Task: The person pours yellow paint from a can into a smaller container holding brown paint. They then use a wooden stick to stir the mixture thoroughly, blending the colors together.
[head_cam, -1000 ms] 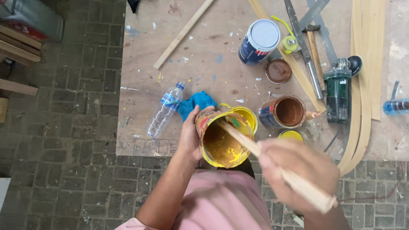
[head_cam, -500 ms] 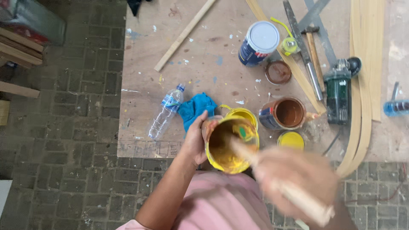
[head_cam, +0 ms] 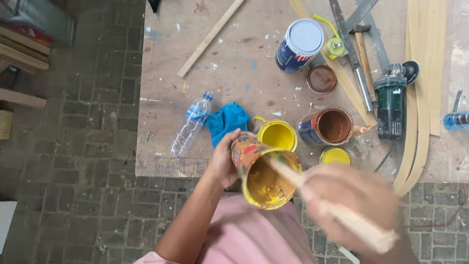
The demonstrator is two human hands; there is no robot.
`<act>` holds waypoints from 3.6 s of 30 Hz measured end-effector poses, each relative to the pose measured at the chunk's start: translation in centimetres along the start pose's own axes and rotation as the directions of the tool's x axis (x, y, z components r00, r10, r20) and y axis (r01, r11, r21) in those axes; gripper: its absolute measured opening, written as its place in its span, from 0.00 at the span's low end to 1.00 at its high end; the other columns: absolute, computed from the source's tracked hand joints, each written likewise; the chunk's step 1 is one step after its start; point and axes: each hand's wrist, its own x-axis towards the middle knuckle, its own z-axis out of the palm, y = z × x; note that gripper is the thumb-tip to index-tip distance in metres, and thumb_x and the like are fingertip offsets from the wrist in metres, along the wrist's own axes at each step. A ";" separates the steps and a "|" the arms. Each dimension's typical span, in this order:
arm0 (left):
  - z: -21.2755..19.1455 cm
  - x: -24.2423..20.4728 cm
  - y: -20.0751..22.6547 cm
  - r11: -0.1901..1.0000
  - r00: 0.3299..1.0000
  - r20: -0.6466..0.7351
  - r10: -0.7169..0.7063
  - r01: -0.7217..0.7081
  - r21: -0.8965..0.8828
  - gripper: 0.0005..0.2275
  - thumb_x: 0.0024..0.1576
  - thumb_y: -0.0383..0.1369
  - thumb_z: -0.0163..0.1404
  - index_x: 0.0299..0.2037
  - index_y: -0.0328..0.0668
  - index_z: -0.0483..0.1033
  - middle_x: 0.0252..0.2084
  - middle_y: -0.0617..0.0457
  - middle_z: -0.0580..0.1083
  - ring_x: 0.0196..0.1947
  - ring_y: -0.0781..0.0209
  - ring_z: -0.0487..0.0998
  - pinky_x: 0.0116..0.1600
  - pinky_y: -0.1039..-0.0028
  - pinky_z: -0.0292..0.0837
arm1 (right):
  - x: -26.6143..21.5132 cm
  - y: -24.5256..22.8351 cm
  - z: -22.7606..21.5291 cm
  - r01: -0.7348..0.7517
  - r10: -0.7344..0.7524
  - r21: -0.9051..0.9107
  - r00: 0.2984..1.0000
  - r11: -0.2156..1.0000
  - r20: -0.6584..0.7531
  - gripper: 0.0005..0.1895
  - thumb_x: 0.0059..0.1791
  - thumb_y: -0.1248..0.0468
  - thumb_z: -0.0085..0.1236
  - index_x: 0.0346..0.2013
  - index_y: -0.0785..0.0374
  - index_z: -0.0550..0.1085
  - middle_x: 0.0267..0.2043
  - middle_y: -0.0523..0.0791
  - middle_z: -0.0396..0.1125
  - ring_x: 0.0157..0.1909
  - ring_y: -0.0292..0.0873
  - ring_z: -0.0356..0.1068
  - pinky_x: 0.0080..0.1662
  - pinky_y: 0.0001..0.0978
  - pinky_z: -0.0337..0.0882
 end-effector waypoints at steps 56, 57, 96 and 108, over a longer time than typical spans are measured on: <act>14.6 7.0 -28.4 0.823 0.827 0.041 0.561 -0.551 -0.142 0.14 0.56 0.41 0.44 0.38 0.38 0.75 0.39 0.44 0.76 0.37 0.51 0.75 0.47 0.61 0.72 | -25.3 12.2 -19.9 -0.202 0.208 0.056 0.968 0.978 -0.143 0.09 0.49 0.60 0.49 0.30 0.56 0.77 0.39 0.41 0.75 0.35 0.36 0.77 0.39 0.24 0.75; 15.4 6.6 -28.5 0.829 0.837 -0.006 0.548 -0.544 -0.132 0.13 0.55 0.41 0.44 0.36 0.40 0.75 0.38 0.45 0.76 0.36 0.52 0.74 0.45 0.62 0.72 | -25.5 12.7 -19.9 -0.184 0.188 0.040 0.964 0.982 -0.188 0.09 0.49 0.61 0.50 0.31 0.59 0.76 0.39 0.45 0.75 0.35 0.38 0.77 0.38 0.25 0.76; 14.9 7.9 -30.2 0.821 0.825 -0.133 0.550 -0.563 -0.096 0.14 0.58 0.40 0.41 0.38 0.39 0.76 0.37 0.43 0.76 0.39 0.49 0.77 0.48 0.62 0.74 | -25.6 15.5 -18.4 0.002 0.060 0.224 0.961 0.975 -0.268 0.06 0.52 0.66 0.48 0.34 0.65 0.71 0.36 0.52 0.73 0.37 0.45 0.76 0.38 0.30 0.77; 13.9 8.6 -31.7 0.854 0.836 -0.224 0.501 -0.520 -0.033 0.14 0.60 0.40 0.39 0.37 0.41 0.76 0.35 0.43 0.74 0.37 0.50 0.77 0.42 0.64 0.74 | -26.1 15.1 -19.1 -0.087 0.136 0.250 0.973 0.964 -0.185 0.06 0.50 0.69 0.51 0.33 0.67 0.75 0.35 0.48 0.73 0.35 0.40 0.75 0.39 0.23 0.77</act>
